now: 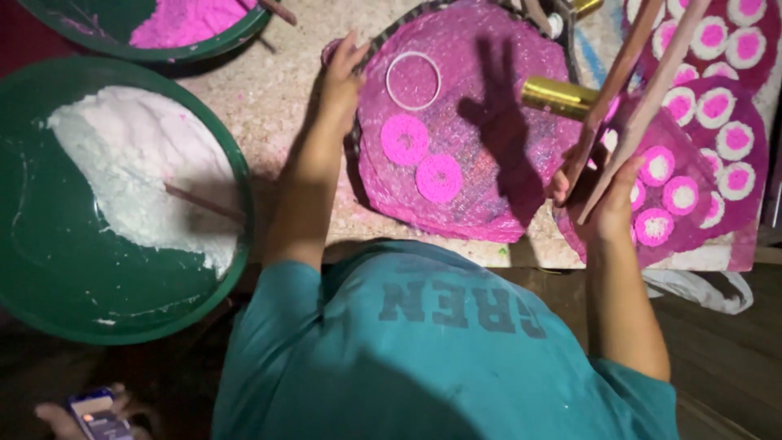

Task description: The person scoops pink and white powdery material from green basins, packs it into a cylindrical mold, and presses it with a wooden tool to form round decorative discs. The finished discs are placed on a pink glittery mat and a nearby tray.

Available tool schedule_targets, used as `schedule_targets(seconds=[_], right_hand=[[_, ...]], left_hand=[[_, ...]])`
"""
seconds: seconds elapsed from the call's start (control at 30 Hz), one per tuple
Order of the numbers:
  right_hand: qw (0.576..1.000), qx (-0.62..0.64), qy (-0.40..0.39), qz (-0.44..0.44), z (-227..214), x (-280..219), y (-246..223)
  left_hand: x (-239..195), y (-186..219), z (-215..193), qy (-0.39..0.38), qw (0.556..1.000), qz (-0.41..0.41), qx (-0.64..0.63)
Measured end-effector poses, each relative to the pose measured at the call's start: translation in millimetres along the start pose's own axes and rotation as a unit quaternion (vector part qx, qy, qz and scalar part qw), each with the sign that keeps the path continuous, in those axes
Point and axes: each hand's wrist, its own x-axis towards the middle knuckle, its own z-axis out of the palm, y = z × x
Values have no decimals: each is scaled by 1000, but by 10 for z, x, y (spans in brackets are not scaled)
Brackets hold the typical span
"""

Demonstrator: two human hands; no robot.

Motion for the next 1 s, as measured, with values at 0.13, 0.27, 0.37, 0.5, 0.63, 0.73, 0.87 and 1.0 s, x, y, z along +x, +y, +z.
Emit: schedule_targets(seconds=[0.13, 0.27, 0.37, 0.5, 0.63, 0.73, 0.87, 1.0], right_hand=[[999, 7, 8, 41, 26, -18, 78], [998, 24, 3, 66, 50, 59, 159], [997, 21, -8, 76, 102, 136, 188], [996, -9, -40, 76, 214, 189, 182], [991, -71, -87, 67, 309, 263, 145], [982, -124, -121, 73, 372, 322, 116], [966, -202, -146, 67, 509, 473, 110], [965, -199, -161, 52, 593, 503, 110]], left_hand=[[-789, -56, 118, 99, 989, 86, 68], [-1419, 288, 377, 140, 830, 252, 478], [-1466, 540, 549, 67, 792, 285, 536], [-1431, 567, 664, 28, 794, 279, 540], [-1431, 442, 642, -10, 798, 270, 539], [-1202, 444, 574, -11, 843, 227, 487], [-522, 615, 423, 60, 923, 265, 271], [-577, 789, 54, 261, 777, 208, 534]])
